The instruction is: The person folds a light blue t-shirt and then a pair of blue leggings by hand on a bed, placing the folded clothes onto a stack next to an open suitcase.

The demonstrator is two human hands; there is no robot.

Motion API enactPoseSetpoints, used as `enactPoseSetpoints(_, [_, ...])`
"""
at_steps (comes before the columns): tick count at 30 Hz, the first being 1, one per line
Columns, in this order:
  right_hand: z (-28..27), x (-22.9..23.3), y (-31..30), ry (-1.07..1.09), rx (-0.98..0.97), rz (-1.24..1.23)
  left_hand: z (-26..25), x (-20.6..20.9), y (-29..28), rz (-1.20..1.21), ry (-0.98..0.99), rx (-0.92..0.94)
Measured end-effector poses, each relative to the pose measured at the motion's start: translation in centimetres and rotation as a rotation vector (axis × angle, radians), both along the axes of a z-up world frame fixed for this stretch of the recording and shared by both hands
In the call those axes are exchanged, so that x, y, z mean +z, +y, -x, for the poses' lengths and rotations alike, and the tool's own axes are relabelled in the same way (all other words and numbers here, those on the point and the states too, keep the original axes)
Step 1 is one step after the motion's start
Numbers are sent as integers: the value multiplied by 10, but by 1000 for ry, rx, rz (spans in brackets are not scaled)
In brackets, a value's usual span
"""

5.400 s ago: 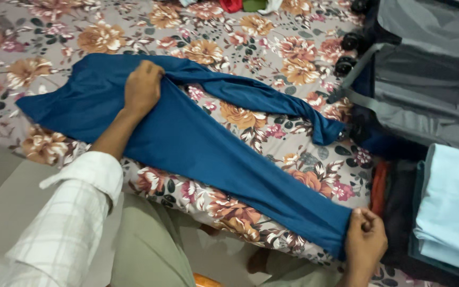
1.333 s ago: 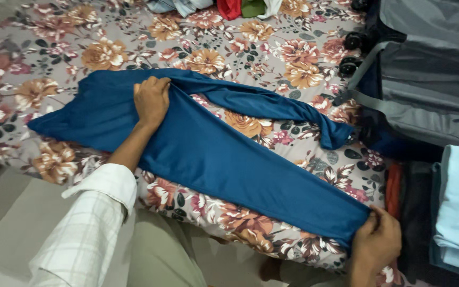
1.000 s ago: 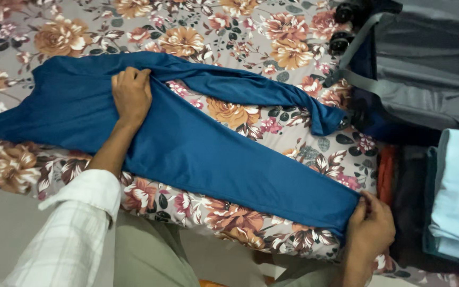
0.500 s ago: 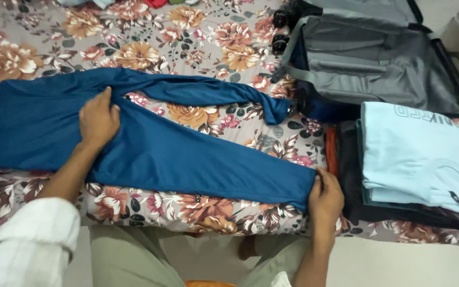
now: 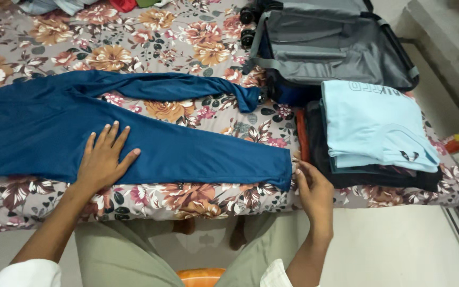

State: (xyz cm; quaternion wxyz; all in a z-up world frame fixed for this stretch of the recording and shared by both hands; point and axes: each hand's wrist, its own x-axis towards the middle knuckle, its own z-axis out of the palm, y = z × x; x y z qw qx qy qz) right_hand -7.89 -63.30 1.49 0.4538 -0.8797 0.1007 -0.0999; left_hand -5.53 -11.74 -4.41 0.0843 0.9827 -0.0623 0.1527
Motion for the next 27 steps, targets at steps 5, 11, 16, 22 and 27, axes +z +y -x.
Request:
enactPoseSetpoints(5, [13,-1,-3,9,-3,99,0,-2,3,-5,0,-14])
enactPoseSetpoints(11, [13,-11,8,264,-70,34,-1,-5,3,-18,-9,-9])
enactPoseSetpoints(16, [2,-38,1,87,-40,166,-1,-6,2,-15,-6,-1])
enactPoseSetpoints(22, [-1,-57,-14,-5,-16,-64,1,-2,-1,-4,-15,-18])
enactPoseSetpoints(27, [-2,-47,-15,-108,98,-524,3,2,-3,12,-16,-30])
